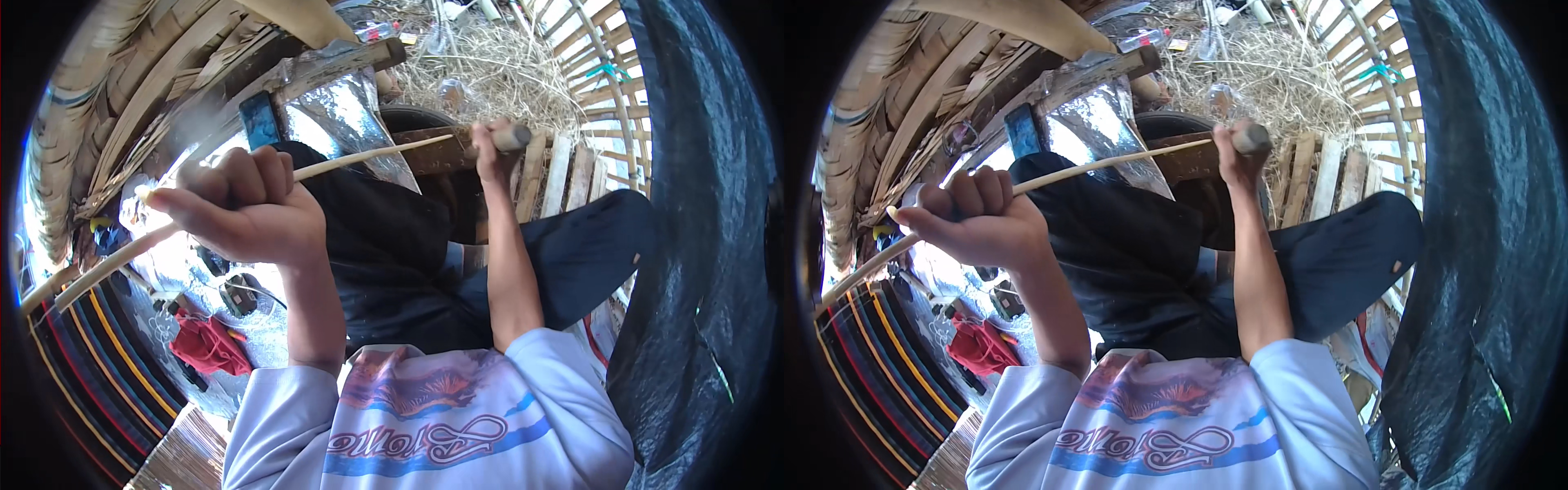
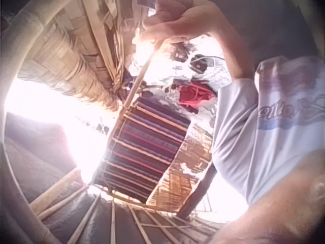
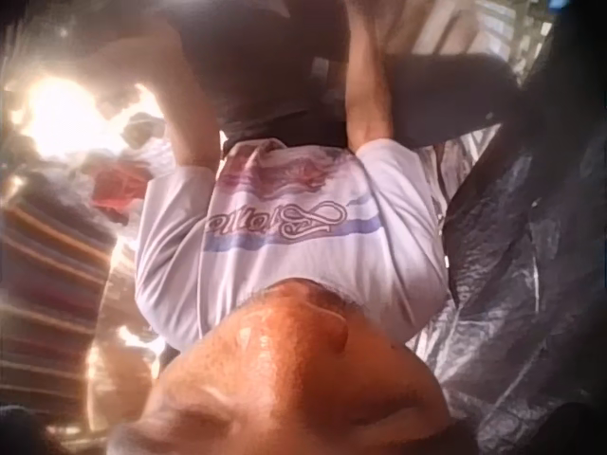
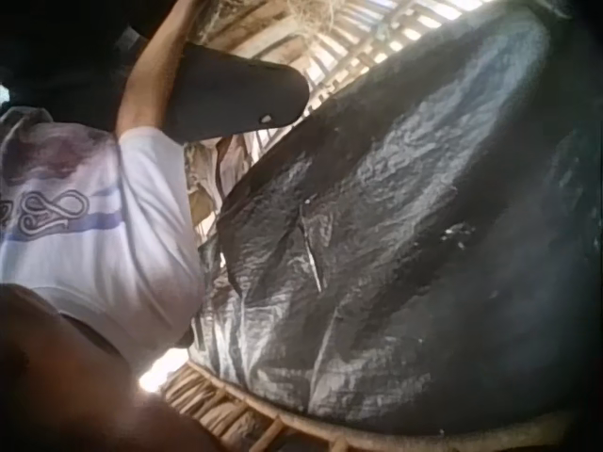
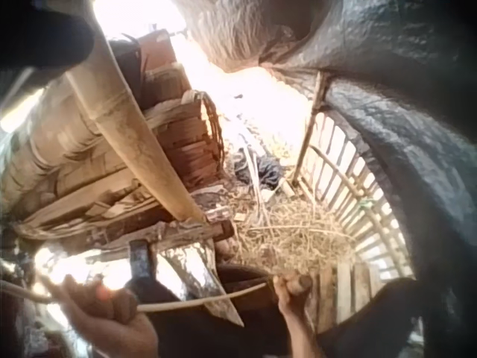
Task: The person uses a wooden-handled blade to smooth the surface of a thin bamboo stick, repeatedly drawing the blade along the length of the stick while rotating it.
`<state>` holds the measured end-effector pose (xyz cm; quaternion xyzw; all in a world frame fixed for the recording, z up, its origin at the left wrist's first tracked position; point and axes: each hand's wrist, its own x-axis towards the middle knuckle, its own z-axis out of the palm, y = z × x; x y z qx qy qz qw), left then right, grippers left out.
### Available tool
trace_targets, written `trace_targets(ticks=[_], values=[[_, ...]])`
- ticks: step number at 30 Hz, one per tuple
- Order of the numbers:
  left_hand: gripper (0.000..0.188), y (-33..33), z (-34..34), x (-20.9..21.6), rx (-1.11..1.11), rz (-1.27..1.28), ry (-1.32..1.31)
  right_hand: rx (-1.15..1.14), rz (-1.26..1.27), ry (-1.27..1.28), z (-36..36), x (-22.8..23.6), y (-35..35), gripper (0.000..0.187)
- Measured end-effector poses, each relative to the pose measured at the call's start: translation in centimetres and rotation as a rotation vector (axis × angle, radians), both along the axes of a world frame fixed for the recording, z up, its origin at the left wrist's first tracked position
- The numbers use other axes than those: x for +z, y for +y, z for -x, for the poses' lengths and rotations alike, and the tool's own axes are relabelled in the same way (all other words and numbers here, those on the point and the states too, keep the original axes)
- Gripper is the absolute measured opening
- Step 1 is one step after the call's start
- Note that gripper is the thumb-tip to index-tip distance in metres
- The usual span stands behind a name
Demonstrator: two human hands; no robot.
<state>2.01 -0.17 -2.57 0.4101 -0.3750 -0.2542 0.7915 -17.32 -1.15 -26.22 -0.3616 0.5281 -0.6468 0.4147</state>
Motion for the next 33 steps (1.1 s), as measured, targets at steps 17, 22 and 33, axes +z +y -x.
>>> trace_targets(ticks=[17, 22, 33], values=[[0.06, 0.0, -1.9, -0.5, 0.165, -0.055, 0.023, -0.038, 0.064, -0.264, -1.0, 3.1, 0.3, 0.023], [0.059, -0.5, -2.0, -0.5, 0.112, 0.02, 0.024, 0.017, 0.12, 0.25, -0.5, 0.6, -0.2, 0.022], [0.055, -1.2, -1.7, -0.2, 0.106, 0.058, -0.023, 0.048, -0.005, 0.176, -0.8, 1.5, -0.3, 0.019]])
